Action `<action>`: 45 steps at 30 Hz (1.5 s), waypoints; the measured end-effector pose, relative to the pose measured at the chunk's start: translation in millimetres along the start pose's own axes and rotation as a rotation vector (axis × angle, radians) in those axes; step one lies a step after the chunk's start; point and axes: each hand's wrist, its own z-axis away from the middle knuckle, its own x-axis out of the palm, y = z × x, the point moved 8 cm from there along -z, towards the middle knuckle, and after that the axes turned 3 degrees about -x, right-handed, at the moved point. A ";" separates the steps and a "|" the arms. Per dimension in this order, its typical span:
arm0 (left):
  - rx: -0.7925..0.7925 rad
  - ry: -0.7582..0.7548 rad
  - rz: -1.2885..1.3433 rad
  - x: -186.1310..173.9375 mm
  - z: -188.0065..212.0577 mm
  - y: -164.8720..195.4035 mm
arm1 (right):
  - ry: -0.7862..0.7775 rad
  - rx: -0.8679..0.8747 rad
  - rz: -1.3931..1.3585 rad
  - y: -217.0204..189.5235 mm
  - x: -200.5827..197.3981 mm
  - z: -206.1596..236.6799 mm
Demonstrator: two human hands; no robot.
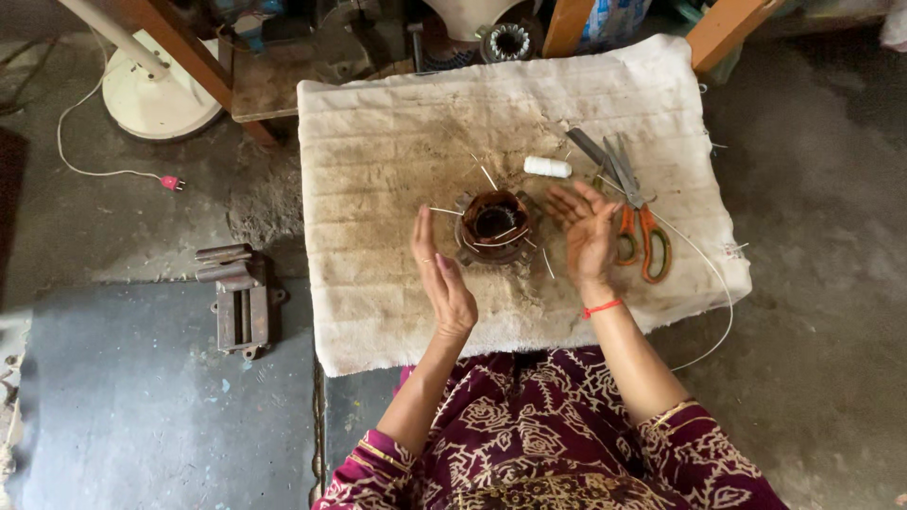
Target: The person repairs a copper-wound electrical coil by hand. They wrap a thin white wire around the copper windings to secure them, using a pair of scissors to cut the wire and a small metal tool to adjust the coil.
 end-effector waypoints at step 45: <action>-0.573 -0.295 0.580 17.7 9.8 -94.7 | -0.227 0.003 0.779 -0.2 35.8 20.0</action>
